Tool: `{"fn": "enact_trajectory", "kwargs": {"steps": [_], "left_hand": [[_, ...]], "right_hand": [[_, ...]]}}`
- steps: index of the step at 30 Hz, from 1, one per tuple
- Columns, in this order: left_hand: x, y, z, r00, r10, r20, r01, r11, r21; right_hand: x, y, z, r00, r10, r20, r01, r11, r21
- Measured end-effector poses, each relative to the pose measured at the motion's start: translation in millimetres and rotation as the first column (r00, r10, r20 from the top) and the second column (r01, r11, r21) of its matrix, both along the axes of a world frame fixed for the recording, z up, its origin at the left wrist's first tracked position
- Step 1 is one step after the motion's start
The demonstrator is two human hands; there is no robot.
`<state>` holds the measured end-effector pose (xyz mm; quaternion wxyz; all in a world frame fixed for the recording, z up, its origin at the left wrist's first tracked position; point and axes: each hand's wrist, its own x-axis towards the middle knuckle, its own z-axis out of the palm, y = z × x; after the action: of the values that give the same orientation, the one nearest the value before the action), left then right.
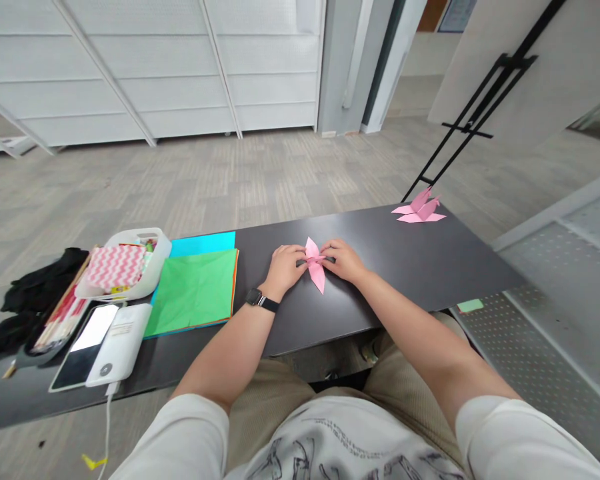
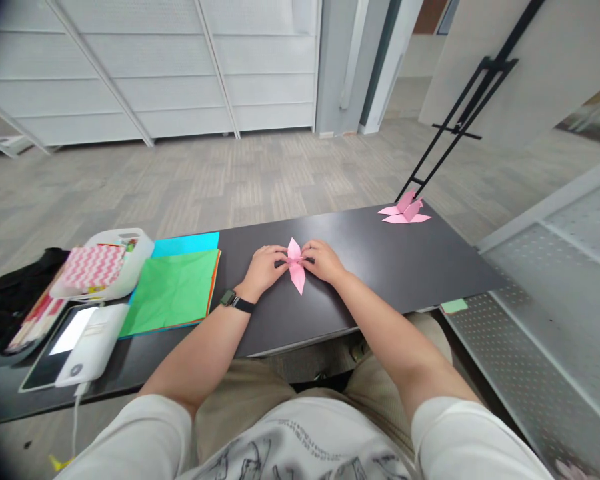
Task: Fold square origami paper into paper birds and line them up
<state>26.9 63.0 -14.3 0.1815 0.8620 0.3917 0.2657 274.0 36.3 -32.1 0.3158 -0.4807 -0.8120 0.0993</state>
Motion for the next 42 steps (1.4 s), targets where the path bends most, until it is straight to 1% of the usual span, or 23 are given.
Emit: {"fn": "enact_trajectory", "kwargs": {"steps": [2,6,9,11,12,15,16,17,19,22,23,26,29,32,36,42], "left_hand": [[1,-1,2.4,0.999,-0.038,0.029,0.037,0.999,0.016],[4,-1,2.4,0.984,-0.165,0.069,0.162,0.986,0.048],[5,-1,-0.4,0.975,-0.200,0.093,0.199,0.980,0.020],[6,0,-2.4,0.973,-0.196,0.125,0.200,0.980,-0.018],[5,1,-3.2,0.973,-0.175,0.148,0.183,0.982,-0.040],[5,4,-4.7,0.973,-0.087,0.216,0.112,0.988,-0.107],[5,4,-4.8,0.971,-0.079,0.224,0.110,0.986,-0.127],[4,5,-4.7,0.971,-0.077,0.228,0.111,0.984,-0.140],[4,5,-4.4,0.972,-0.077,0.224,0.113,0.982,-0.153],[2,5,-4.7,0.976,-0.071,0.207,0.105,0.982,-0.156],[2,6,-5.2,0.977,-0.071,0.202,0.104,0.982,-0.157],[1,7,-7.0,0.981,-0.069,0.179,0.098,0.983,-0.157],[1,9,-8.9,0.983,-0.075,0.166,0.100,0.984,-0.150],[1,10,-11.0,0.985,-0.085,0.151,0.106,0.984,-0.143],[0,11,-13.3,0.988,-0.089,0.124,0.109,0.980,-0.164],[0,10,-9.9,0.986,-0.125,0.110,0.141,0.979,-0.148]], "right_hand": [[1,-12,1.5,0.998,-0.057,0.013,0.057,0.998,0.019],[7,-32,4.1,0.991,-0.132,0.014,0.131,0.991,0.036],[18,-48,6.0,0.984,-0.176,-0.008,0.177,0.984,0.034],[33,-61,7.0,0.973,-0.230,-0.031,0.231,0.973,0.017],[42,-68,7.5,0.964,-0.263,-0.045,0.263,0.965,0.005],[83,-94,9.0,0.906,-0.410,-0.103,0.412,0.911,-0.002],[100,-103,9.5,0.864,-0.484,-0.137,0.489,0.872,0.000],[118,-114,10.0,0.807,-0.562,-0.182,0.571,0.821,-0.004],[153,-135,10.6,0.663,-0.700,-0.266,0.719,0.694,-0.035],[201,-165,11.0,0.441,-0.838,-0.321,0.859,0.498,-0.121],[214,-173,11.1,0.387,-0.863,-0.324,0.883,0.448,-0.139],[246,-187,11.9,0.306,-0.896,-0.323,0.923,0.362,-0.131],[269,-184,12.9,0.264,-0.923,-0.280,0.951,0.297,-0.084],[288,-167,12.4,0.257,-0.961,-0.105,0.965,0.261,-0.026],[303,-131,5.2,0.243,-0.970,-0.021,0.970,0.243,-0.016],[307,-80,-9.5,0.211,-0.971,0.113,0.977,0.206,-0.049]]}}
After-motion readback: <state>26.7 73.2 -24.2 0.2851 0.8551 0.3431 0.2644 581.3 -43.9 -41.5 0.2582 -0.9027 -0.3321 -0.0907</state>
